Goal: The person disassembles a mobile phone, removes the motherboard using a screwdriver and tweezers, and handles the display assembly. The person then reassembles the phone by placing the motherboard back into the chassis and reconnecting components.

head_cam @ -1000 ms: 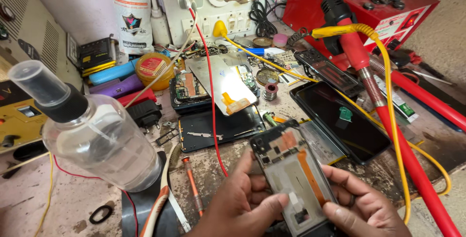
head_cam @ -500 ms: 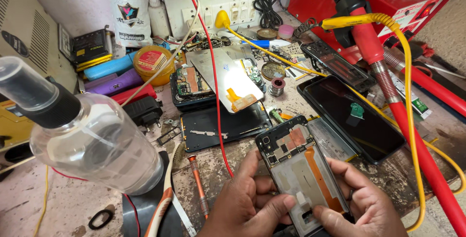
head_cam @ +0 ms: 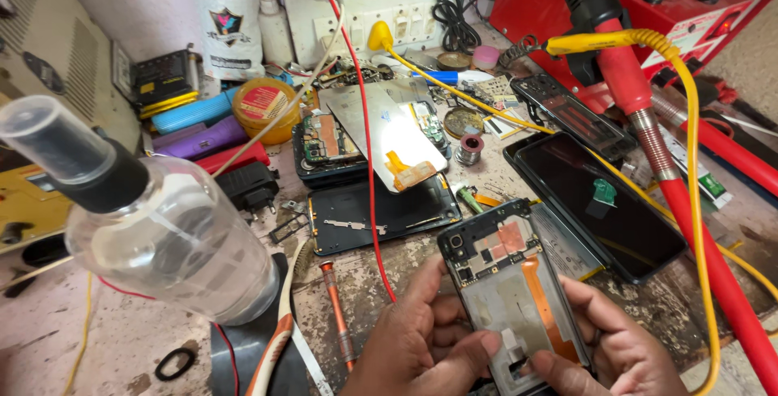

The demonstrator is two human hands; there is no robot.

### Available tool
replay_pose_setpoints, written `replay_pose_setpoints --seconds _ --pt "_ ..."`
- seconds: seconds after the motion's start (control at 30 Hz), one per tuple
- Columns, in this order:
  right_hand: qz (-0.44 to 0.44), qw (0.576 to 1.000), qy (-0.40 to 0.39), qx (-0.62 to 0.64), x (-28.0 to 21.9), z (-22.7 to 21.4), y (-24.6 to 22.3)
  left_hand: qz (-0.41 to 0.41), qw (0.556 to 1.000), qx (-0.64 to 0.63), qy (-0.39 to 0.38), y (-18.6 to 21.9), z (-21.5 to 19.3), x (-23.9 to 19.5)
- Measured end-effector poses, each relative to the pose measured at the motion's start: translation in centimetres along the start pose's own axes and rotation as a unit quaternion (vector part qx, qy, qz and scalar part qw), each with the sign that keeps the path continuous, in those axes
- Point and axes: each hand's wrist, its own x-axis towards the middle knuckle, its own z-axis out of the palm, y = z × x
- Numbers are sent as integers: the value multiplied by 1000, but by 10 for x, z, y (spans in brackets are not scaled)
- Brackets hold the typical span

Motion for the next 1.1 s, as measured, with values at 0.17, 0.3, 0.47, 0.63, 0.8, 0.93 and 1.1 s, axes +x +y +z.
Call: replay_pose_setpoints --seconds 0.17,0.3,0.47,0.63,0.8,0.93,1.1 --pt "30 999 29 31 2 -7 19 34 998 -34 -38 0 -2 9" --pt "44 993 -31 102 -2 -23 32 5 1000 9 13 7 -14 23" --pt "47 913 -199 354 7 -57 56 24 998 46 39 12 -21 37" --pt "160 962 -126 184 14 -80 72 -39 996 55 55 7 -25 38" --pt "116 935 -200 269 23 -68 52 -67 996 29 43 10 -26 44" --pt "44 998 -2 46 25 -40 33 -84 994 60 41 8 -29 44" --pt "16 999 40 15 32 -18 14 -66 997 38 25 9 -31 45"
